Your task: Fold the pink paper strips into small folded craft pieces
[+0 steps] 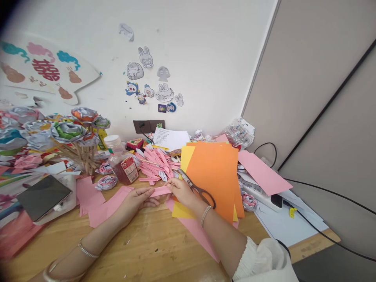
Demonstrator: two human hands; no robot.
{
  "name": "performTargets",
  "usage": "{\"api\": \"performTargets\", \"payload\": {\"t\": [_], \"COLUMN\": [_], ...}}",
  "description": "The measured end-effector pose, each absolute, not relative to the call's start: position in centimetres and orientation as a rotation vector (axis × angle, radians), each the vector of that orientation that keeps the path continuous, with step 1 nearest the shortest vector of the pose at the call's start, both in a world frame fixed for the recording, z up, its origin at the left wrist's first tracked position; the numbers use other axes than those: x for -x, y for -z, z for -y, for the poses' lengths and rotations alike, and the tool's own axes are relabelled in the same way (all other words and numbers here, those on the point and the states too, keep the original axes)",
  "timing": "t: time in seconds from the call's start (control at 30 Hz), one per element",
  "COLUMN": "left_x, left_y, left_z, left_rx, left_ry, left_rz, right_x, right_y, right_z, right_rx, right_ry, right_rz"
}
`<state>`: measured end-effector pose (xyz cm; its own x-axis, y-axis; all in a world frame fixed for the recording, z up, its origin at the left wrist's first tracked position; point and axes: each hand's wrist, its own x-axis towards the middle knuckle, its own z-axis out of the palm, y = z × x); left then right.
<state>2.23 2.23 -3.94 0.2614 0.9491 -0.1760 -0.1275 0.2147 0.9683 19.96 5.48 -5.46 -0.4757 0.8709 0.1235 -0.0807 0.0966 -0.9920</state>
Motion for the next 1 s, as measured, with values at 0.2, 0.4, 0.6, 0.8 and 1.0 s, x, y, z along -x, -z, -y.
{"api": "performTargets", "payload": {"t": [0.2,0.4,0.6,0.8,1.0], "left_x": [-2.52,-2.52,-2.23,-2.18,-2.85], "left_y": [3.29,3.69,4.14,3.98,3.44], "left_z": [-1.81,-1.88,-2.05,-1.91,-1.71], "left_rx": [-1.144,-1.224,-1.148,-1.129,-1.243], "left_ry": [-0.955,-1.004,-1.043,-1.044,-1.058], "left_rz": [-1.061,-1.052,-0.99,-1.024,-1.094], "right_x": [-19.82,-19.72,-19.78,-19.87,-19.87], "right_y": [5.53,5.52,5.46,5.6,5.52], "right_z": [-5.34,-5.05,-4.94,-5.11,-5.17], "right_rx": [0.812,0.812,0.703,0.768,0.785], "right_ry": [-1.472,-1.612,-1.597,-1.465,-1.44], "right_rz": [1.612,1.621,1.636,1.664,1.683]}}
